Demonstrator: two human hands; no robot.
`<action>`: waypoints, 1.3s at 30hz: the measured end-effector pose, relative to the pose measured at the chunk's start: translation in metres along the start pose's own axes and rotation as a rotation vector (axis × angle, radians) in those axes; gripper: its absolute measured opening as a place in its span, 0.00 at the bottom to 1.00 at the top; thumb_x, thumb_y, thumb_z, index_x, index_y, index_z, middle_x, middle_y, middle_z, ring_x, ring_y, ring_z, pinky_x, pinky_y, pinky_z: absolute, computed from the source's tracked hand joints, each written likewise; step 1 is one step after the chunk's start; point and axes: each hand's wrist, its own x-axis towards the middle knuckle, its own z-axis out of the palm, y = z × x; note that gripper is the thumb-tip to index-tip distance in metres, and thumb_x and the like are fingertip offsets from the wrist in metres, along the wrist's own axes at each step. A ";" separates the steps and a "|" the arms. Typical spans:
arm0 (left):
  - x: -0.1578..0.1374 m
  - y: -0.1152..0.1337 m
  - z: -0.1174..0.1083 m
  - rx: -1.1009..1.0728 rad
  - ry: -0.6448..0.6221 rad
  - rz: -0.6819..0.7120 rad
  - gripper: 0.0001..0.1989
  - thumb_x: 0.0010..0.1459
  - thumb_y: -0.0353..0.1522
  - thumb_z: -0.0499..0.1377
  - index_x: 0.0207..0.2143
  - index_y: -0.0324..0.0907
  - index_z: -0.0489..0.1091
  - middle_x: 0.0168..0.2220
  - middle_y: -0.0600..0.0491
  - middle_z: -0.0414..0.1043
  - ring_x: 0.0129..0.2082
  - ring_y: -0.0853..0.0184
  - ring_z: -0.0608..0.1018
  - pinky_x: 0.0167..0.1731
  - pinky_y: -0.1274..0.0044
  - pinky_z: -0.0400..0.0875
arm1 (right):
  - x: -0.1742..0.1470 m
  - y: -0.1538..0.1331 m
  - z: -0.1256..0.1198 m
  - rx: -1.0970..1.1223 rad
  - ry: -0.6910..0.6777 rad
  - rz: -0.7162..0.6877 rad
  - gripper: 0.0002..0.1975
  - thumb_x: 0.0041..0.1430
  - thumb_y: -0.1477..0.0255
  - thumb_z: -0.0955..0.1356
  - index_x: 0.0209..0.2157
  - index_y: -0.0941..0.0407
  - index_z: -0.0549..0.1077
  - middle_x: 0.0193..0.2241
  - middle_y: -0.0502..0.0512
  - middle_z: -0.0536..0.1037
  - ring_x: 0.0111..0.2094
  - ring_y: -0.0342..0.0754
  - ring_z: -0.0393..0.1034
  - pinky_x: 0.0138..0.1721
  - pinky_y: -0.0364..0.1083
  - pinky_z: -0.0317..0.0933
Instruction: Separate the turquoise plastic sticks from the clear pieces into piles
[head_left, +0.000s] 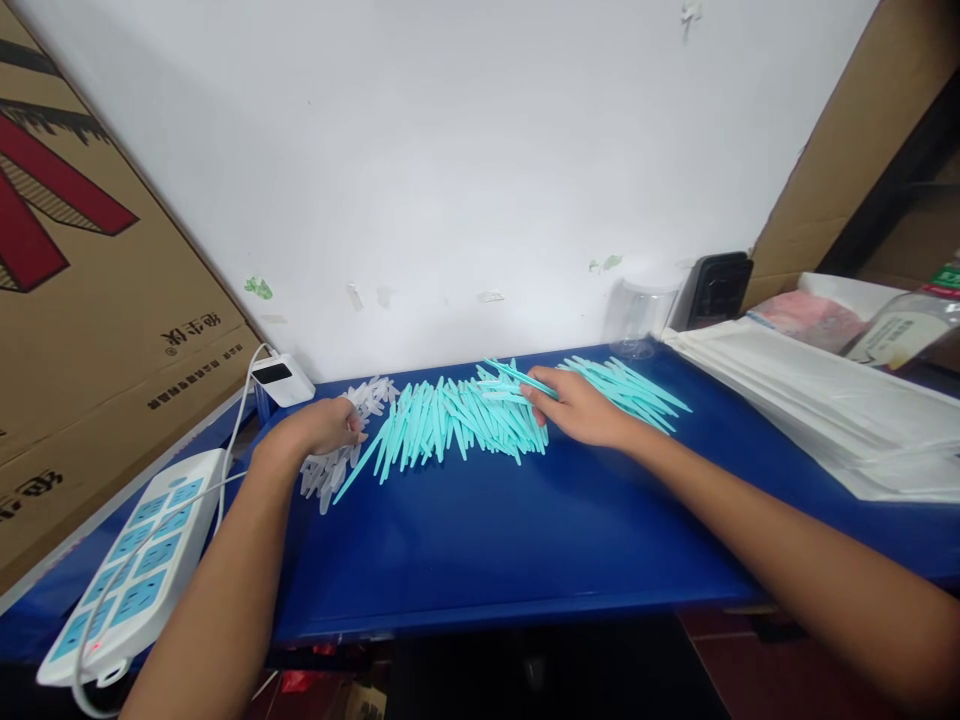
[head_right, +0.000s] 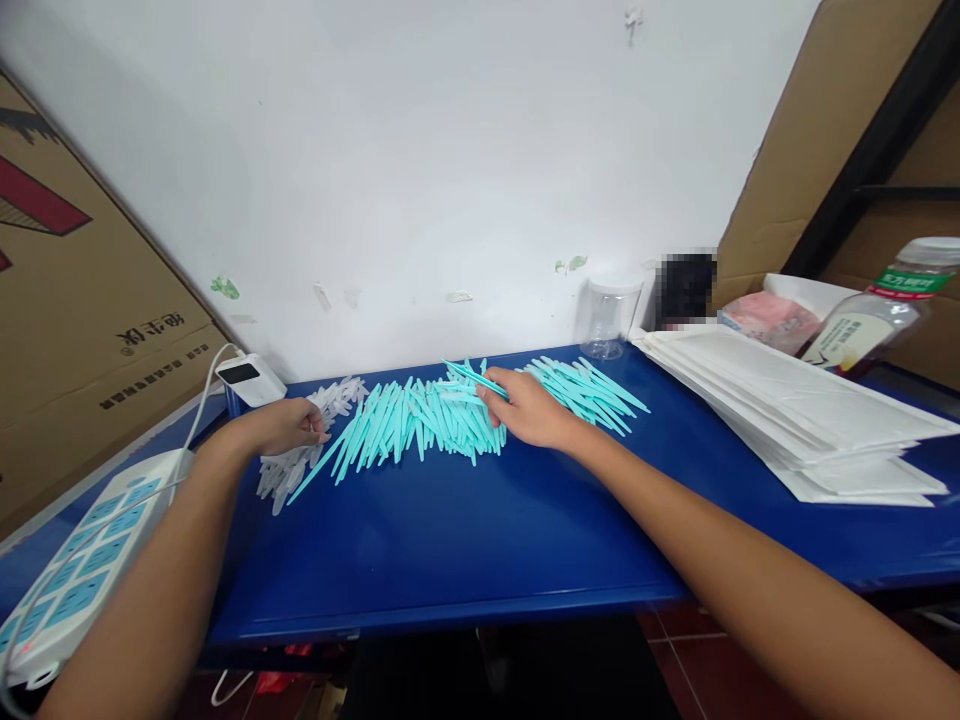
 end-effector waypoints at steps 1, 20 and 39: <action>-0.001 0.003 -0.001 0.005 -0.002 0.010 0.16 0.44 0.46 0.67 0.26 0.44 0.75 0.28 0.47 0.79 0.27 0.56 0.78 0.25 0.73 0.65 | 0.000 -0.001 0.000 0.004 0.000 0.005 0.18 0.74 0.62 0.60 0.29 0.53 0.65 0.25 0.50 0.77 0.26 0.47 0.67 0.34 0.46 0.58; -0.022 0.124 0.035 -1.026 0.288 0.469 0.18 0.56 0.42 0.72 0.42 0.37 0.82 0.35 0.46 0.83 0.32 0.61 0.84 0.36 0.71 0.82 | 0.000 0.000 0.000 0.446 -0.151 0.156 0.19 0.69 0.59 0.66 0.27 0.55 0.73 0.24 0.51 0.73 0.21 0.42 0.53 0.23 0.45 0.48; -0.034 0.134 0.034 -0.912 0.426 0.561 0.10 0.59 0.38 0.70 0.40 0.43 0.85 0.42 0.47 0.84 0.35 0.60 0.84 0.31 0.71 0.84 | 0.000 -0.007 0.000 0.820 -0.328 0.278 0.10 0.63 0.65 0.72 0.37 0.58 0.76 0.23 0.50 0.73 0.18 0.37 0.48 0.19 0.42 0.39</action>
